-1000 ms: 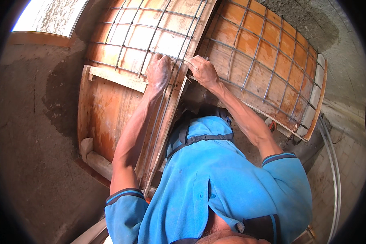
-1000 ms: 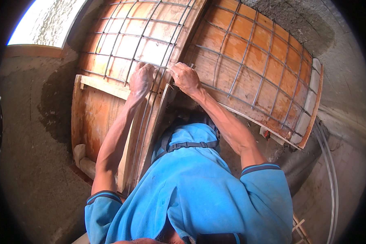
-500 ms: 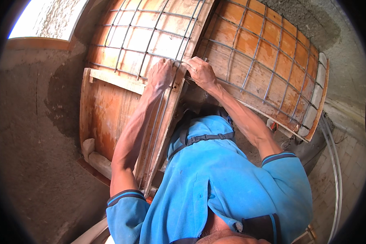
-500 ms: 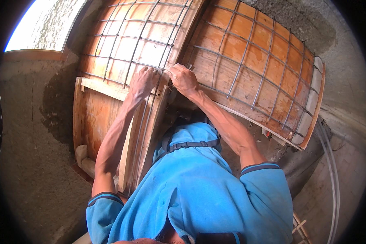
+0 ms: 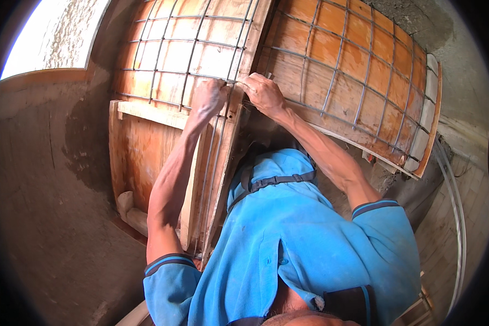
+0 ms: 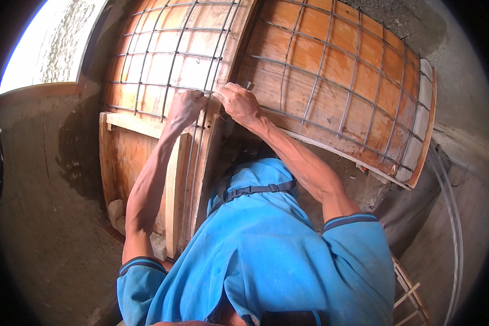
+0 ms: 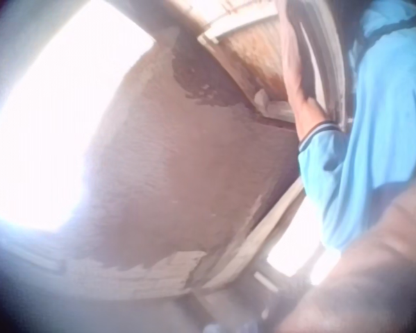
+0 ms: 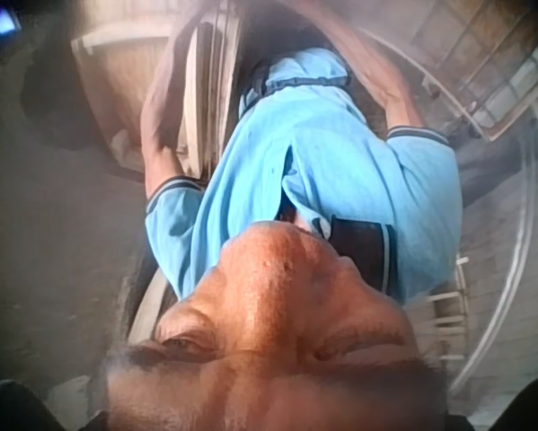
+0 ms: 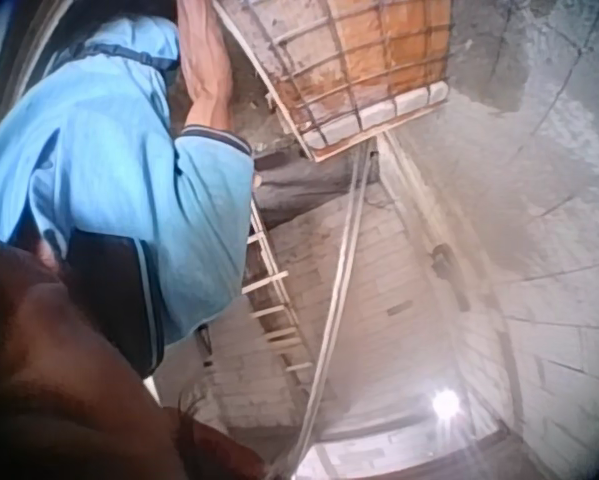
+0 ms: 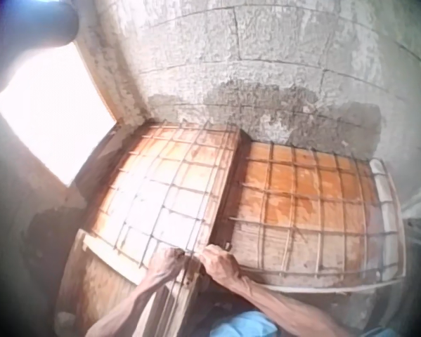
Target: The person fetches water in a red bucket and pours it onto a wooden formwork with a metal grid. They then use wire ties to secure the metal grid to the wooden structure, twisting the ties by hand at multiple intersections.
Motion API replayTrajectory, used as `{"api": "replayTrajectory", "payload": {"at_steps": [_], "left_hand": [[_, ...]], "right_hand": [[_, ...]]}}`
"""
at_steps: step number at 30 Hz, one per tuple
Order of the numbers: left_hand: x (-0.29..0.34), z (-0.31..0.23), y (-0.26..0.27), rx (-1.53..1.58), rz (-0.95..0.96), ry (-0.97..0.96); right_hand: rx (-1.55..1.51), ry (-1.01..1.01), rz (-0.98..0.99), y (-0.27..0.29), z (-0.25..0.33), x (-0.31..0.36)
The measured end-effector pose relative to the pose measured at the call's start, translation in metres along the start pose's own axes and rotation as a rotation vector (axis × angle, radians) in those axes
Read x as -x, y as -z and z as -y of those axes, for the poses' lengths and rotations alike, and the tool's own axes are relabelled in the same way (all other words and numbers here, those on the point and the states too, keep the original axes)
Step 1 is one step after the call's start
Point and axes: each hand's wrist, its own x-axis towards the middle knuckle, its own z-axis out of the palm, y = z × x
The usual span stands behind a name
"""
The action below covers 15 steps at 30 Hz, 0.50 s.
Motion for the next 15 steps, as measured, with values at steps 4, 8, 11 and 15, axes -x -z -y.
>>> {"api": "replayTrajectory", "payload": {"at_steps": [4,8,11,15], "left_hand": [[-0.008,0.0,0.016,0.264,0.271,0.211],[-0.003,0.03,0.007,0.893,0.379,0.323],[-0.001,0.036,-0.002,1.072,0.382,0.38],[0.0,0.032,0.003,1.016,0.402,0.361]], "right_hand": [[0.023,-0.007,0.005,0.001,-0.003,-0.001],[0.006,-0.012,0.019,-0.001,-0.001,0.0],[-0.002,-0.031,0.024,0.0,0.002,0.0],[-0.007,-0.057,0.029,0.004,0.006,-0.002]]}}
